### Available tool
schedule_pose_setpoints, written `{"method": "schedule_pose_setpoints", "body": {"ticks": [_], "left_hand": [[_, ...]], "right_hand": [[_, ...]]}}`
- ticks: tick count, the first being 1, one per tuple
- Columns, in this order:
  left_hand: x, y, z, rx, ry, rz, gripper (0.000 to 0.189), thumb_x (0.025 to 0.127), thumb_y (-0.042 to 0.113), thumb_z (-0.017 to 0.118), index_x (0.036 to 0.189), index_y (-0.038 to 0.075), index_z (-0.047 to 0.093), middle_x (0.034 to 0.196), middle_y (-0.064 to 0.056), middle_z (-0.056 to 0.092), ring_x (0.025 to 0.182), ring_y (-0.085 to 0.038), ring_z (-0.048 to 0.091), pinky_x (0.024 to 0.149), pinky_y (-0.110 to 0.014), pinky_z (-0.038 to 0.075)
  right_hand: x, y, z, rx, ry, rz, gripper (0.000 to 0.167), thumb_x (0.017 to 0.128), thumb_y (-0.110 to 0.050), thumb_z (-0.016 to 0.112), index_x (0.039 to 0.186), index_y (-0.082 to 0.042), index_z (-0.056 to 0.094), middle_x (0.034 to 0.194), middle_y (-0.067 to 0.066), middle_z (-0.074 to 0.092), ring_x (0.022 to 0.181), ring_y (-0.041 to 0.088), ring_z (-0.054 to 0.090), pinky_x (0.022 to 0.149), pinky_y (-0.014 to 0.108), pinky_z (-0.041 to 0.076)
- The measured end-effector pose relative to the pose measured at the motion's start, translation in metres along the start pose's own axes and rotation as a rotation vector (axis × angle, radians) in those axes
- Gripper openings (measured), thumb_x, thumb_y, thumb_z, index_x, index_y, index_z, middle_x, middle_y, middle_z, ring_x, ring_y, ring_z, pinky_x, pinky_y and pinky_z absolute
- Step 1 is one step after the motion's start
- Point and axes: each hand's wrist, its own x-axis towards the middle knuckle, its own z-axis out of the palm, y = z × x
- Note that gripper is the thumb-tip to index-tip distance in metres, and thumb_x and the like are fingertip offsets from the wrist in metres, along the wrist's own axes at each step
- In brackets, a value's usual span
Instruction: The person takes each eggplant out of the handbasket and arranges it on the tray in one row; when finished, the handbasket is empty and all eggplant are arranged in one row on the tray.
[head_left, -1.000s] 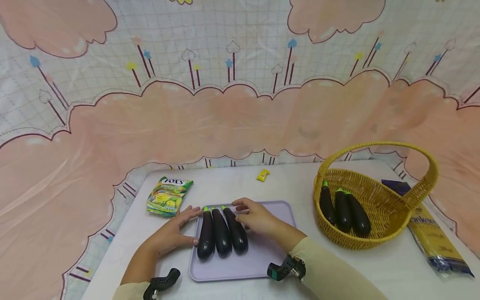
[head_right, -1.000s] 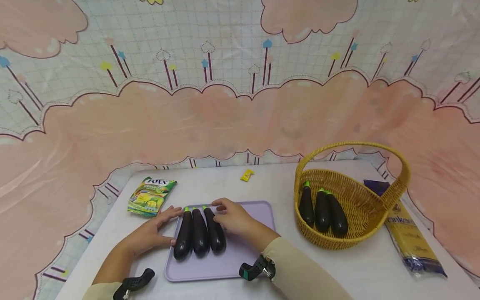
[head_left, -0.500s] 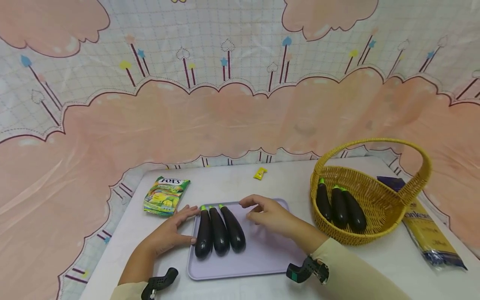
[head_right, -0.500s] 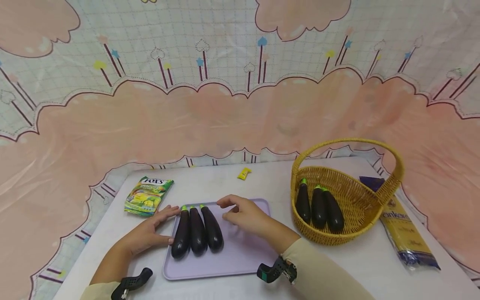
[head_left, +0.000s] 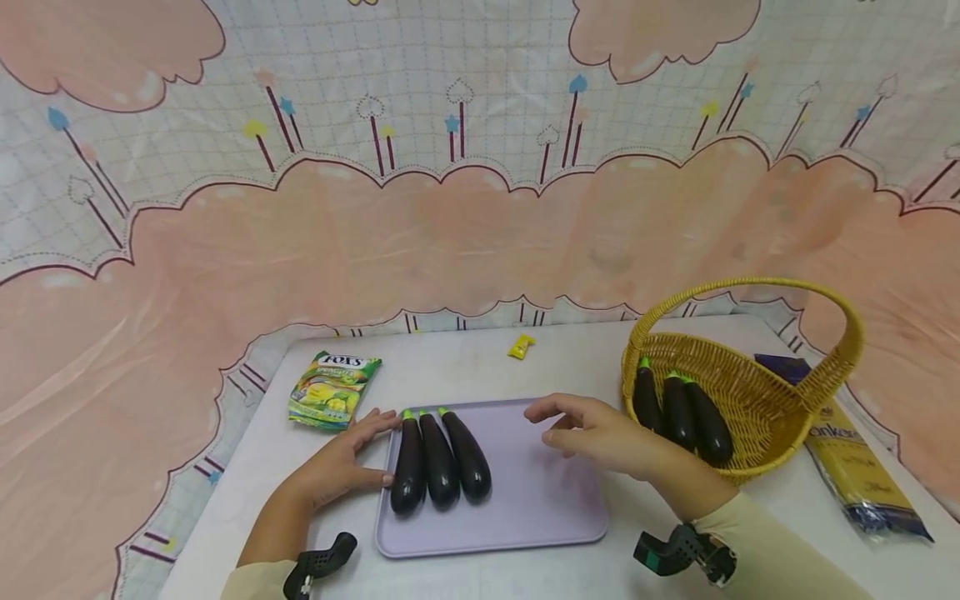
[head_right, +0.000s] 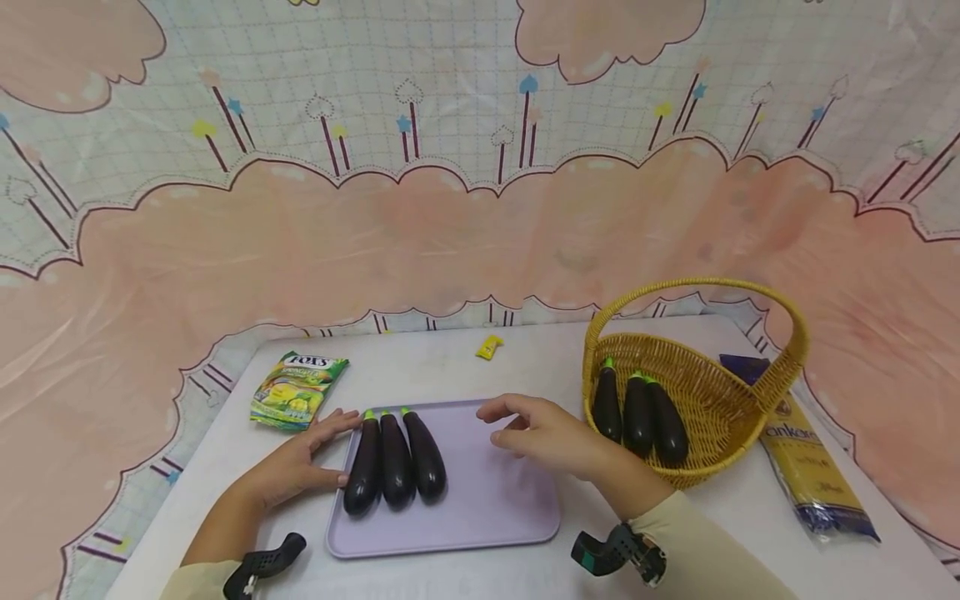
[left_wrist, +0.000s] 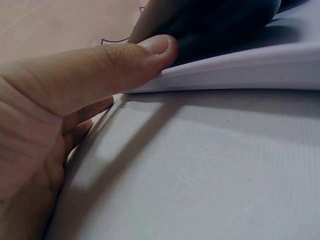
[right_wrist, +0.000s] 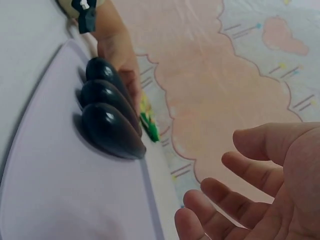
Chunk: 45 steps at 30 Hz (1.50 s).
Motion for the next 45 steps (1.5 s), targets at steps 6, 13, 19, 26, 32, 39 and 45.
{"method": "schedule_pose_setpoints", "body": {"ticks": [6,13,19,26,32,39,45], "left_hand": [[-0.001,0.001,0.000,-0.015,0.002,-0.014,0.093,0.076,0.024,0.096,0.159,0.017,0.053,0.172,-0.011,0.036,0.164,-0.041,0.008,0.125,-0.073,0.000],[-0.001,0.001,0.000,-0.024,-0.008,-0.015,0.093,0.077,0.024,0.095,0.159,0.018,0.053,0.173,-0.010,0.034,0.164,-0.040,0.008,0.125,-0.072,0.000],[0.001,0.001,-0.001,-0.020,-0.006,-0.004,0.094,0.076,0.024,0.095,0.159,0.016,0.052,0.173,-0.011,0.034,0.164,-0.041,0.007,0.126,-0.071,0.001],[0.001,0.001,-0.001,-0.024,-0.010,-0.002,0.093,0.076,0.023,0.095,0.159,0.016,0.053,0.172,-0.012,0.035,0.164,-0.042,0.007,0.125,-0.072,0.001],[0.000,0.001,0.000,-0.039,-0.010,-0.011,0.093,0.077,0.022,0.095,0.159,0.016,0.053,0.173,-0.011,0.034,0.164,-0.041,0.007,0.125,-0.072,0.000],[0.000,0.001,0.000,-0.036,-0.010,-0.007,0.091,0.077,0.022,0.095,0.158,0.016,0.054,0.173,-0.011,0.035,0.164,-0.040,0.006,0.126,-0.072,0.000],[-0.001,0.000,0.000,-0.030,-0.008,-0.007,0.091,0.077,0.023,0.095,0.158,0.017,0.054,0.173,-0.011,0.035,0.164,-0.040,0.007,0.126,-0.072,0.001]], "right_hand": [[-0.020,0.002,-0.022,0.030,0.024,0.036,0.036,0.107,-0.026,0.066,0.140,-0.012,0.066,0.147,0.010,0.060,0.129,0.039,0.060,0.098,0.042,0.059],[-0.044,0.008,-0.046,0.068,0.094,0.086,0.042,0.106,-0.031,0.068,0.142,-0.010,0.063,0.148,0.013,0.059,0.125,0.036,0.061,0.095,0.039,0.060],[-0.061,0.016,-0.065,0.177,0.158,0.054,0.043,0.108,-0.024,0.065,0.143,0.001,0.059,0.144,0.016,0.061,0.119,0.030,0.066,0.098,0.041,0.061],[-0.074,0.025,-0.083,0.198,0.171,0.030,0.044,0.110,-0.020,0.060,0.146,0.005,0.055,0.146,0.011,0.061,0.121,0.028,0.067,0.096,0.038,0.061],[-0.084,0.034,-0.104,0.205,0.140,0.014,0.038,0.113,-0.017,0.052,0.145,0.003,0.055,0.139,0.002,0.063,0.118,0.025,0.066,0.096,0.039,0.061],[-0.092,0.041,-0.129,0.181,0.121,0.001,0.032,0.115,-0.014,0.047,0.144,-0.010,0.061,0.139,-0.005,0.064,0.119,0.027,0.066,0.096,0.037,0.061],[-0.093,0.049,-0.147,0.151,0.103,0.048,0.032,0.114,-0.015,0.048,0.144,-0.015,0.061,0.138,-0.007,0.064,0.120,0.026,0.065,0.096,0.035,0.061]]}}
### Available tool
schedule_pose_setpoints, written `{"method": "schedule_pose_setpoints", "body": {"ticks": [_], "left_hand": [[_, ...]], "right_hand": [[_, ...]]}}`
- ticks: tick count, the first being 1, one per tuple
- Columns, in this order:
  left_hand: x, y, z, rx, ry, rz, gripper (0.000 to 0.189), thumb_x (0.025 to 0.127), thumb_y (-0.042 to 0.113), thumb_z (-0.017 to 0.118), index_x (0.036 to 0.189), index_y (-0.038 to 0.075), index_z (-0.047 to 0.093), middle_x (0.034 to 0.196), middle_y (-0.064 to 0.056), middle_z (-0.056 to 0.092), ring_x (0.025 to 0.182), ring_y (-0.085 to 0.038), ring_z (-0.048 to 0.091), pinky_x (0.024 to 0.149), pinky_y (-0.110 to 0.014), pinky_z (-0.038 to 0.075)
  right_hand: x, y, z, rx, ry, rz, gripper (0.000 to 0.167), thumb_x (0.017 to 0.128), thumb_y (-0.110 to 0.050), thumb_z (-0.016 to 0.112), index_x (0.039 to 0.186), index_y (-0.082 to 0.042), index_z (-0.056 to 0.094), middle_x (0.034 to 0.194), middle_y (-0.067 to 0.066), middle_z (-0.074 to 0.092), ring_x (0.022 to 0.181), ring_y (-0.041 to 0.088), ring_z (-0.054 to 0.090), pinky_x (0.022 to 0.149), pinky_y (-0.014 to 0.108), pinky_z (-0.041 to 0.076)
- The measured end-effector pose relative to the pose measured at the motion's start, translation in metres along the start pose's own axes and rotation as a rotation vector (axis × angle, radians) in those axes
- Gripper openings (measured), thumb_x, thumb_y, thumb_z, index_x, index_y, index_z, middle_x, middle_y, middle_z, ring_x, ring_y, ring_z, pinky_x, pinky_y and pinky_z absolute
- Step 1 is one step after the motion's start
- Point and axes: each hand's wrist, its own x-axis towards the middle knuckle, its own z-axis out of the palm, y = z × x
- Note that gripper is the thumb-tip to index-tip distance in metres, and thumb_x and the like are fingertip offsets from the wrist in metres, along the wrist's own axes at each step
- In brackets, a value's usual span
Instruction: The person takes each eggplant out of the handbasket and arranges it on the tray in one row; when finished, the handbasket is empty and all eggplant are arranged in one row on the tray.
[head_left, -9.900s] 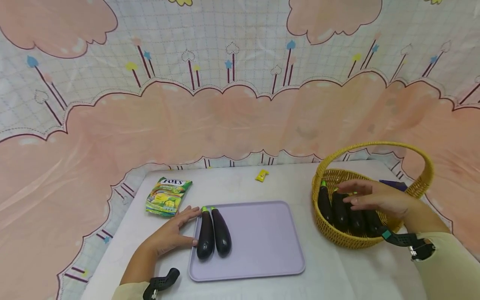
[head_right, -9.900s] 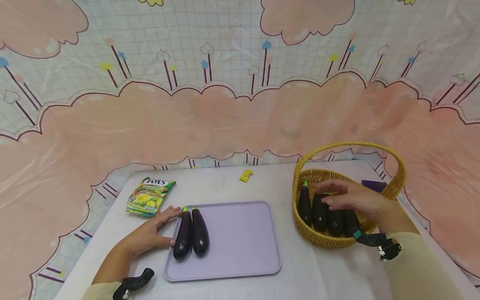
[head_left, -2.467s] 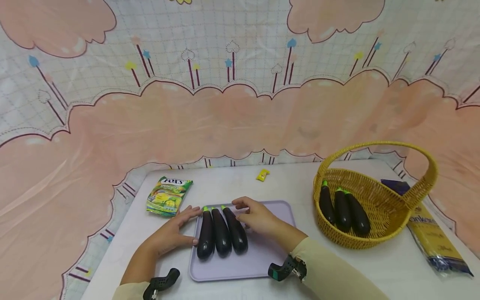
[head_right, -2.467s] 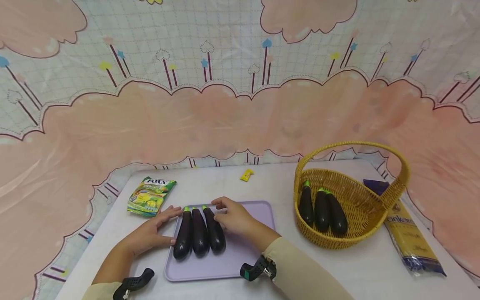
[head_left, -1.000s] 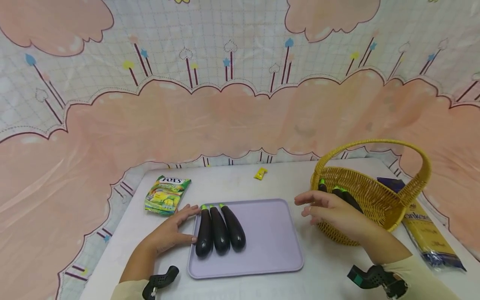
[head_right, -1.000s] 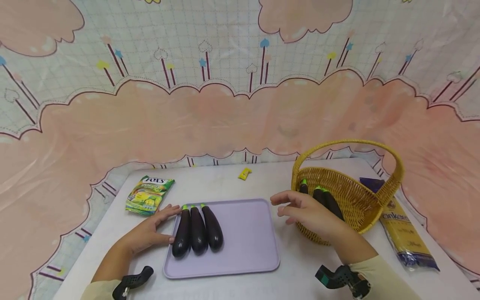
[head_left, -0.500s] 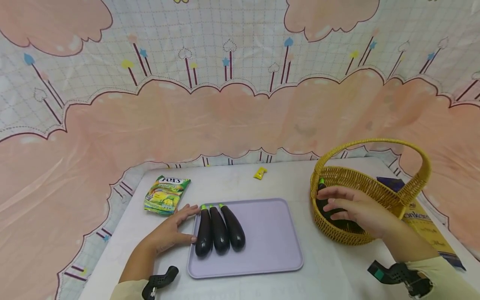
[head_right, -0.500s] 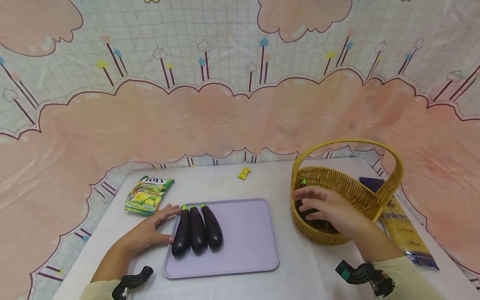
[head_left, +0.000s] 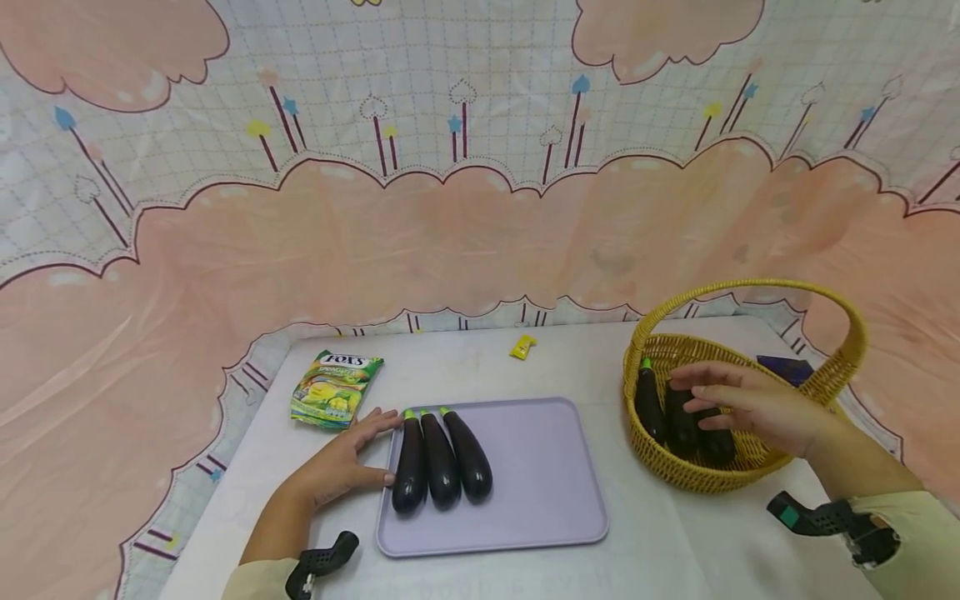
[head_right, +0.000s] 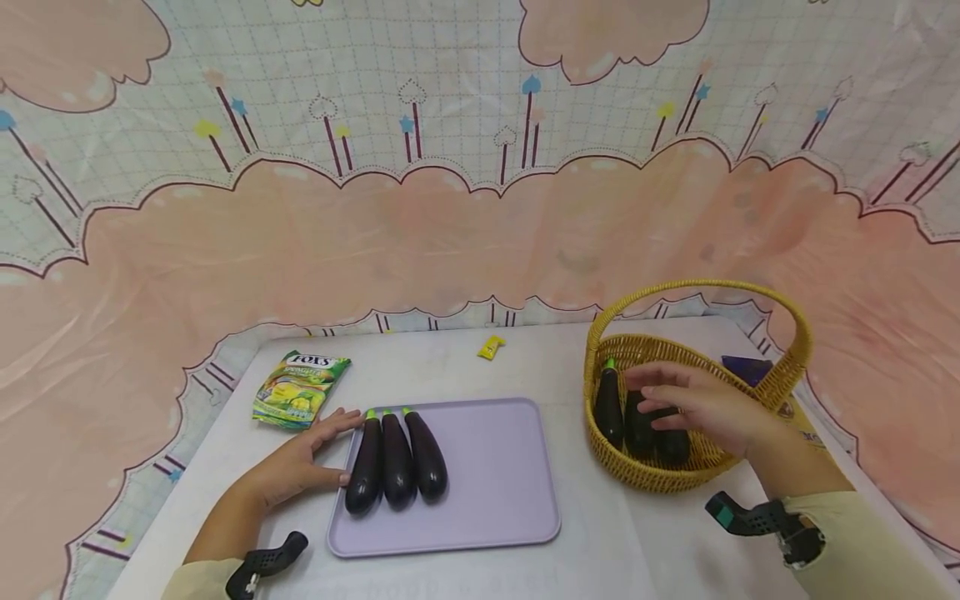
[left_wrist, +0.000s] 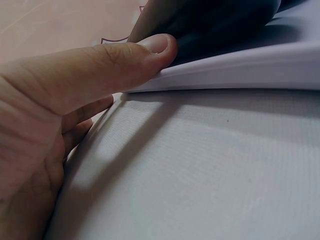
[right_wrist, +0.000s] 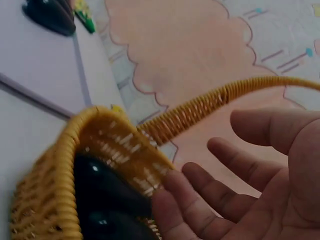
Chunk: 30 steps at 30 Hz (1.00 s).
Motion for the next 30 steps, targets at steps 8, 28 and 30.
{"method": "schedule_pose_setpoints", "body": {"ticks": [8,28,30], "left_hand": [[-0.001,0.001,-0.001,0.000,0.000,-0.015,0.092,0.077,0.023,0.095,0.159,0.018,0.053,0.173,-0.010,0.034,0.164,-0.041,0.007,0.125,-0.072,0.001],[-0.001,0.004,0.000,-0.017,0.006,-0.031,0.092,0.078,0.023,0.095,0.159,0.019,0.053,0.174,-0.009,0.034,0.164,-0.039,0.007,0.126,-0.072,0.002],[-0.001,0.003,0.000,-0.015,0.007,-0.031,0.092,0.078,0.023,0.095,0.159,0.019,0.053,0.173,-0.009,0.034,0.164,-0.039,0.008,0.126,-0.072,0.002]], "right_hand": [[0.006,0.012,-0.027,-0.029,-0.020,0.075,0.035,0.112,-0.014,0.053,0.146,-0.016,0.060,0.139,-0.011,0.064,0.123,0.022,0.065,0.098,0.037,0.060],[0.014,0.041,-0.059,-0.185,0.060,0.210,0.056,0.109,-0.019,0.059,0.154,0.010,0.043,0.156,0.032,0.047,0.134,0.034,0.057,0.102,0.047,0.059],[0.014,0.043,-0.060,-0.174,0.055,0.226,0.057,0.109,-0.019,0.060,0.154,0.010,0.041,0.157,0.033,0.046,0.135,0.035,0.056,0.103,0.048,0.059]]}}
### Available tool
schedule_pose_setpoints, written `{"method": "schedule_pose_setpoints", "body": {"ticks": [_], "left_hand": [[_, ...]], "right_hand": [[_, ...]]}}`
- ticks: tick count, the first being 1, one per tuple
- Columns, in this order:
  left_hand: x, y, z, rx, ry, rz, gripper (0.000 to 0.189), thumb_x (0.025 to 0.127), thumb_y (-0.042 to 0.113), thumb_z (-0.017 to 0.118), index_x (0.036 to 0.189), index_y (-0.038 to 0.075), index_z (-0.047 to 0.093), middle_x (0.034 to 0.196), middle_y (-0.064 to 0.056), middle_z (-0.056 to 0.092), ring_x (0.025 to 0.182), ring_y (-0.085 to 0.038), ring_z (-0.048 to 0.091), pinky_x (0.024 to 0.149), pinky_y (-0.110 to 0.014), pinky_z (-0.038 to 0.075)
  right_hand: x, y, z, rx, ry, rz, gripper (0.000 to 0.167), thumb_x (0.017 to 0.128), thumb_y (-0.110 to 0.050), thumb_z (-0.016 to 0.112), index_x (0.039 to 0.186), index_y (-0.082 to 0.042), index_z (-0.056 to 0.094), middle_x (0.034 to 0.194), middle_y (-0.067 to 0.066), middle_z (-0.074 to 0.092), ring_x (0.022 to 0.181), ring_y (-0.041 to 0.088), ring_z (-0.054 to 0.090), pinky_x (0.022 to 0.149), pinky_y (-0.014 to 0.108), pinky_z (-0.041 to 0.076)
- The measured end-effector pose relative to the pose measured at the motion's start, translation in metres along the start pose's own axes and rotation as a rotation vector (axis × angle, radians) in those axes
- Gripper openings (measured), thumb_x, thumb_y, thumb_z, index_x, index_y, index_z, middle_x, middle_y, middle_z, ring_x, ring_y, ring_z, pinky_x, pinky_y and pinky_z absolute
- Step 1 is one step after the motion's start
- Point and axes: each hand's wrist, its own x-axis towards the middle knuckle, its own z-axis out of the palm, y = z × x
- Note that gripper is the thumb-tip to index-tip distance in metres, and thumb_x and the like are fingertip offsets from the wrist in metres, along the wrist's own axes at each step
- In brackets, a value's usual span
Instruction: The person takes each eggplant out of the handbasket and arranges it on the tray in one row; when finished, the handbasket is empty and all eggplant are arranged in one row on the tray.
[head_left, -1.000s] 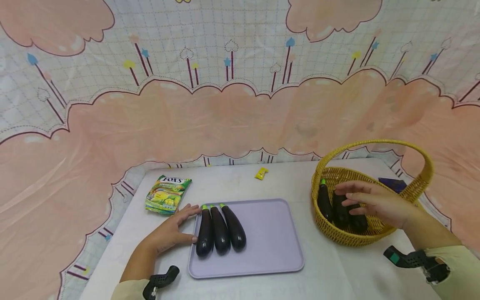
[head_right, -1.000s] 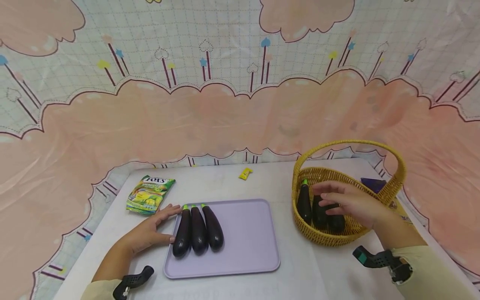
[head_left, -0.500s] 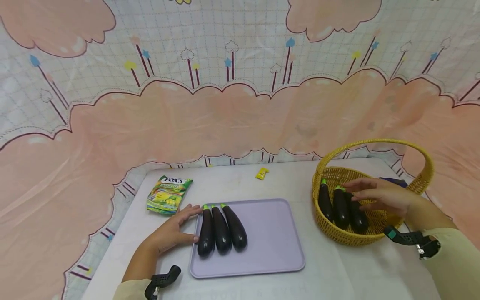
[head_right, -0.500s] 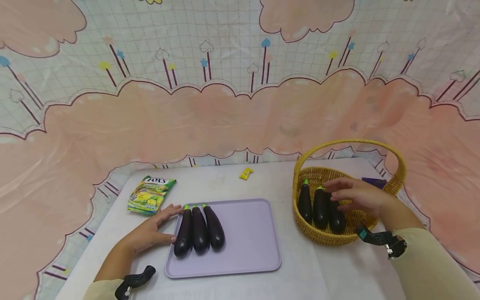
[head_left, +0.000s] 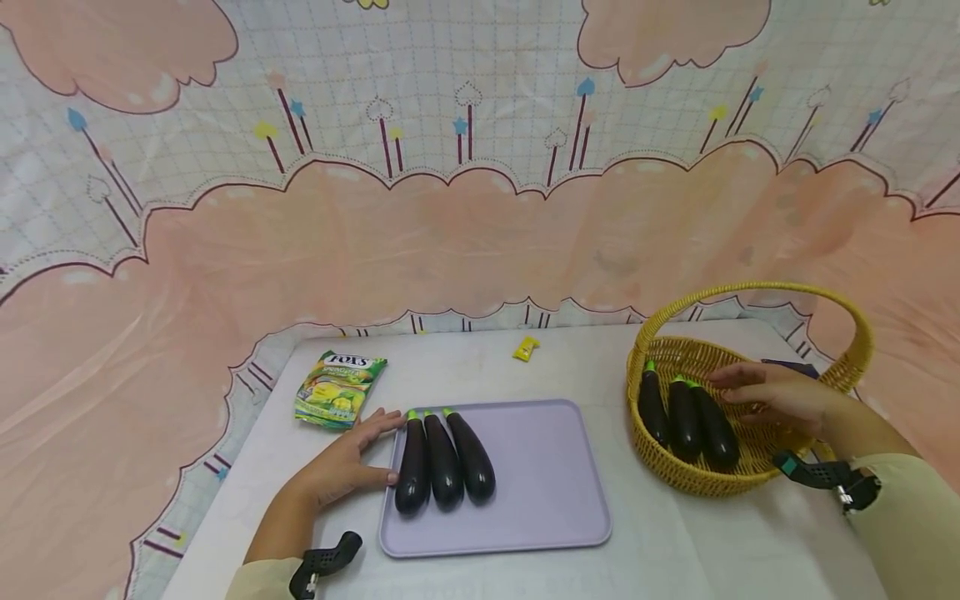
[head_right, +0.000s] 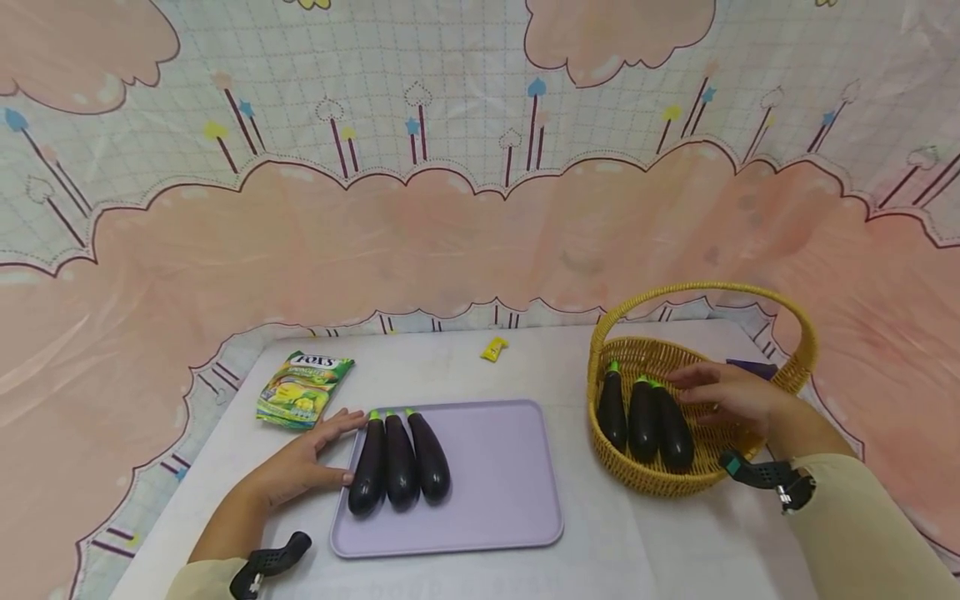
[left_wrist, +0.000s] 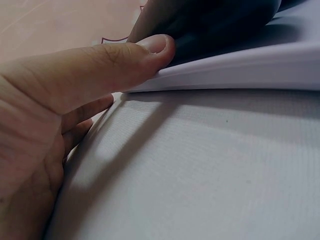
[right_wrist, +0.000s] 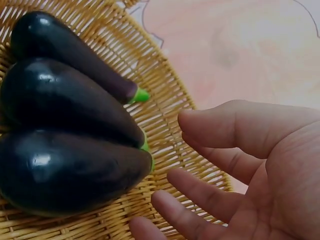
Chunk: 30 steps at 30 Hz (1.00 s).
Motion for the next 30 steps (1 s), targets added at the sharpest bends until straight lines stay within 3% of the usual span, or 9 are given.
{"method": "schedule_pose_setpoints", "body": {"ticks": [8,15,30], "left_hand": [[-0.001,0.000,0.001,0.002,0.004,0.003,0.092,0.077,0.022,0.095,0.158,0.019,0.054,0.173,-0.009,0.035,0.164,-0.040,0.008,0.125,-0.072,0.000],[-0.002,0.001,0.001,0.020,0.005,0.012,0.091,0.078,0.024,0.095,0.159,0.019,0.053,0.173,-0.009,0.035,0.164,-0.040,0.008,0.125,-0.072,0.002],[0.000,0.001,0.002,0.017,0.007,0.013,0.091,0.078,0.024,0.095,0.159,0.018,0.053,0.173,-0.010,0.035,0.164,-0.040,0.008,0.126,-0.072,0.002]], "right_hand": [[0.001,0.006,0.000,0.067,-0.038,0.081,0.062,0.105,-0.018,0.066,0.155,0.007,0.040,0.159,0.035,0.038,0.133,0.036,0.058,0.104,0.055,0.057],[0.007,0.007,0.002,0.168,-0.120,0.127,0.053,0.101,-0.010,0.071,0.148,0.001,0.049,0.158,0.035,0.038,0.123,0.032,0.062,0.100,0.055,0.059],[0.013,0.012,0.012,0.140,-0.127,0.090,0.059,0.097,-0.007,0.074,0.148,0.004,0.046,0.158,0.037,0.033,0.129,0.034,0.056,0.103,0.051,0.058]]}}
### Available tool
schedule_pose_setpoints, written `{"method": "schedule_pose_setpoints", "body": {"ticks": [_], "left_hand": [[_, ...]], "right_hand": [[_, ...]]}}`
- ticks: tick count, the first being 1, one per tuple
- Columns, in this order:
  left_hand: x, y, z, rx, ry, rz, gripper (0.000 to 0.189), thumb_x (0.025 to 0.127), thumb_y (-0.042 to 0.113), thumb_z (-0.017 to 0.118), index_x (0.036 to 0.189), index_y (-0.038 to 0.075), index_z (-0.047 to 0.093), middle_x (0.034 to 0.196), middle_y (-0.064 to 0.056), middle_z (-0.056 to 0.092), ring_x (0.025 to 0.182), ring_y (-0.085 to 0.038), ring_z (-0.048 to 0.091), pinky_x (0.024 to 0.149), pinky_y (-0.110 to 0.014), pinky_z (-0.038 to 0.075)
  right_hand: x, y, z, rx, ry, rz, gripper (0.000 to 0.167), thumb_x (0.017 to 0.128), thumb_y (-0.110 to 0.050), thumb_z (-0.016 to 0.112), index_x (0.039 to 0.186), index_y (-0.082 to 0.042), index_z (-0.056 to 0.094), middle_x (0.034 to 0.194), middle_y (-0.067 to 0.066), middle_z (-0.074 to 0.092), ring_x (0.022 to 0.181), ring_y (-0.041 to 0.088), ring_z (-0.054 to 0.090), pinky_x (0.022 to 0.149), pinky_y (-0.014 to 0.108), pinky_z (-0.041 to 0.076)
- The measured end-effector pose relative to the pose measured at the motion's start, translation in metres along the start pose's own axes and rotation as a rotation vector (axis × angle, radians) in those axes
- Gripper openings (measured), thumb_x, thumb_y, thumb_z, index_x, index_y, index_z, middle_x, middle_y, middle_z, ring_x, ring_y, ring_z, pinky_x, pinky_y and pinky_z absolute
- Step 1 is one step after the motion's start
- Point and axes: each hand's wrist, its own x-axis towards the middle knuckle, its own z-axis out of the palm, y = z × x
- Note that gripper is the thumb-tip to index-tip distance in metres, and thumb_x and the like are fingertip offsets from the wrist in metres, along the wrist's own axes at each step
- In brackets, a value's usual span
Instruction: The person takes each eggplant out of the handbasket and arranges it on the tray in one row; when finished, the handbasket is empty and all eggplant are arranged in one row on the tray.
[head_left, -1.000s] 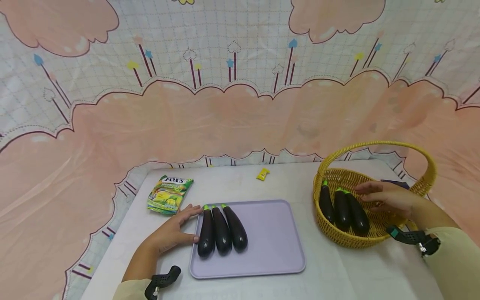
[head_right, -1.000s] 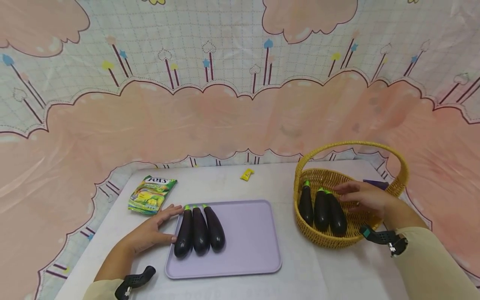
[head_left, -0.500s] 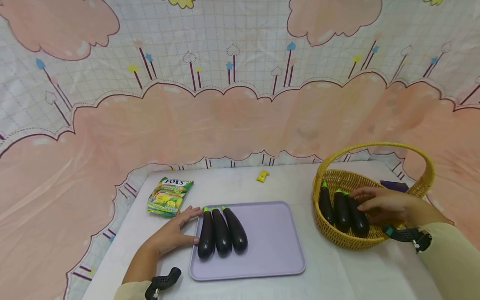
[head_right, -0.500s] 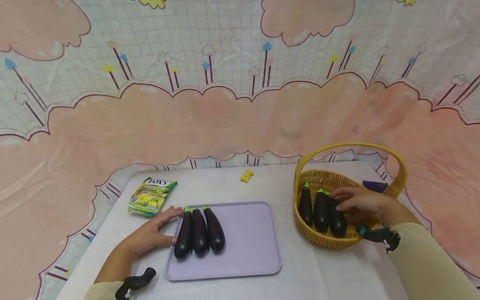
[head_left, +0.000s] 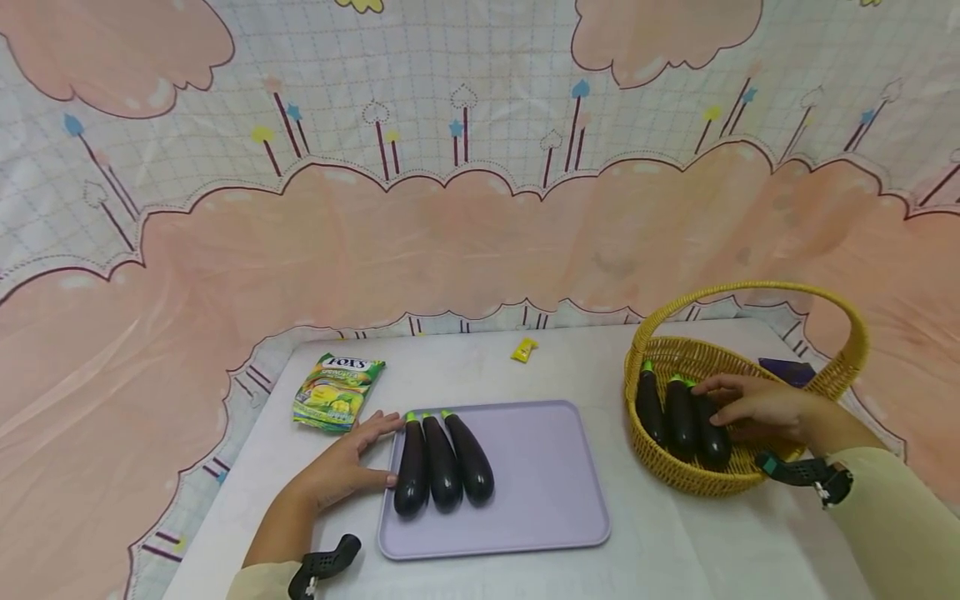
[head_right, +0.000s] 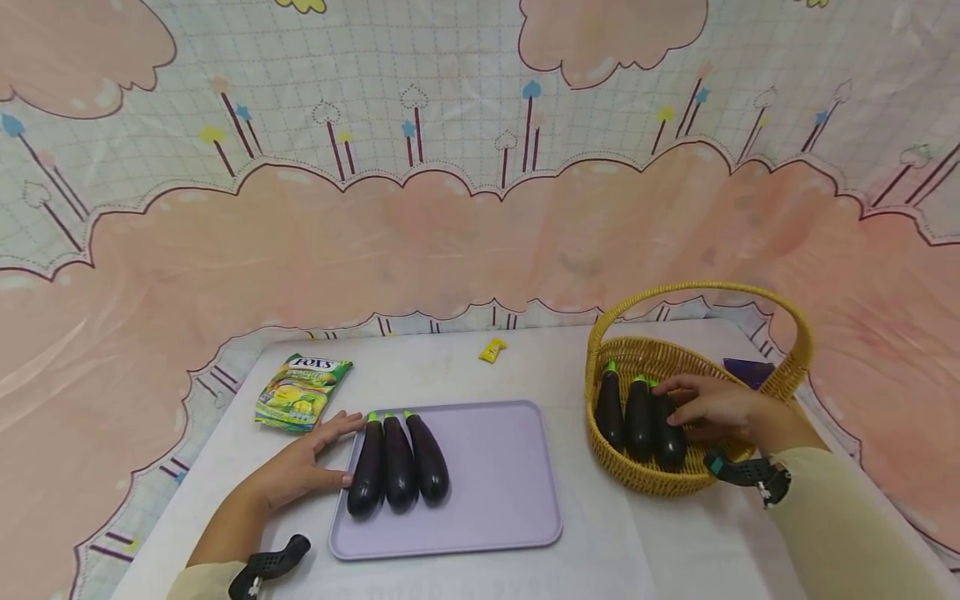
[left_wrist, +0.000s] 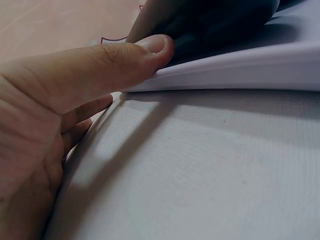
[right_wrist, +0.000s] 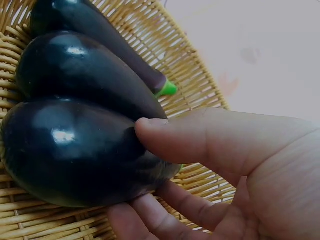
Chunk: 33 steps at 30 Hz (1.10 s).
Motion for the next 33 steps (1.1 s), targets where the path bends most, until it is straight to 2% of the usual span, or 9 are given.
{"method": "schedule_pose_setpoints", "body": {"ticks": [14,21,28,33], "left_hand": [[-0.001,0.002,0.000,-0.009,0.003,-0.012,0.090,0.078,0.023,0.095,0.159,0.019,0.053,0.173,-0.009,0.035,0.164,-0.040,0.008,0.125,-0.072,0.001],[0.000,-0.001,0.000,-0.016,0.007,-0.010,0.091,0.077,0.023,0.095,0.158,0.019,0.054,0.173,-0.008,0.036,0.164,-0.039,0.008,0.125,-0.073,0.001],[0.000,-0.002,0.000,-0.016,0.003,-0.015,0.091,0.077,0.023,0.095,0.159,0.020,0.054,0.173,-0.008,0.036,0.164,-0.039,0.008,0.125,-0.073,0.001],[0.000,-0.002,0.000,-0.011,0.002,0.003,0.091,0.078,0.023,0.095,0.158,0.018,0.054,0.172,-0.010,0.036,0.164,-0.040,0.008,0.125,-0.073,0.001]], "right_hand": [[-0.001,-0.001,0.005,-0.041,0.067,0.018,0.063,0.096,-0.010,0.077,0.149,0.003,0.045,0.156,0.037,0.037,0.129,0.038,0.058,0.103,0.054,0.058],[-0.005,-0.006,0.002,-0.034,0.059,-0.022,0.063,0.097,-0.009,0.074,0.149,0.006,0.043,0.154,0.037,0.035,0.123,0.034,0.060,0.099,0.048,0.060],[-0.017,-0.015,-0.005,-0.152,0.092,-0.075,0.066,0.098,-0.013,0.072,0.153,0.005,0.041,0.158,0.043,0.030,0.128,0.040,0.058,0.099,0.052,0.059],[-0.027,-0.020,-0.005,-0.165,0.109,-0.096,0.068,0.099,-0.017,0.073,0.155,0.003,0.040,0.161,0.042,0.030,0.127,0.037,0.061,0.098,0.048,0.060]]}}
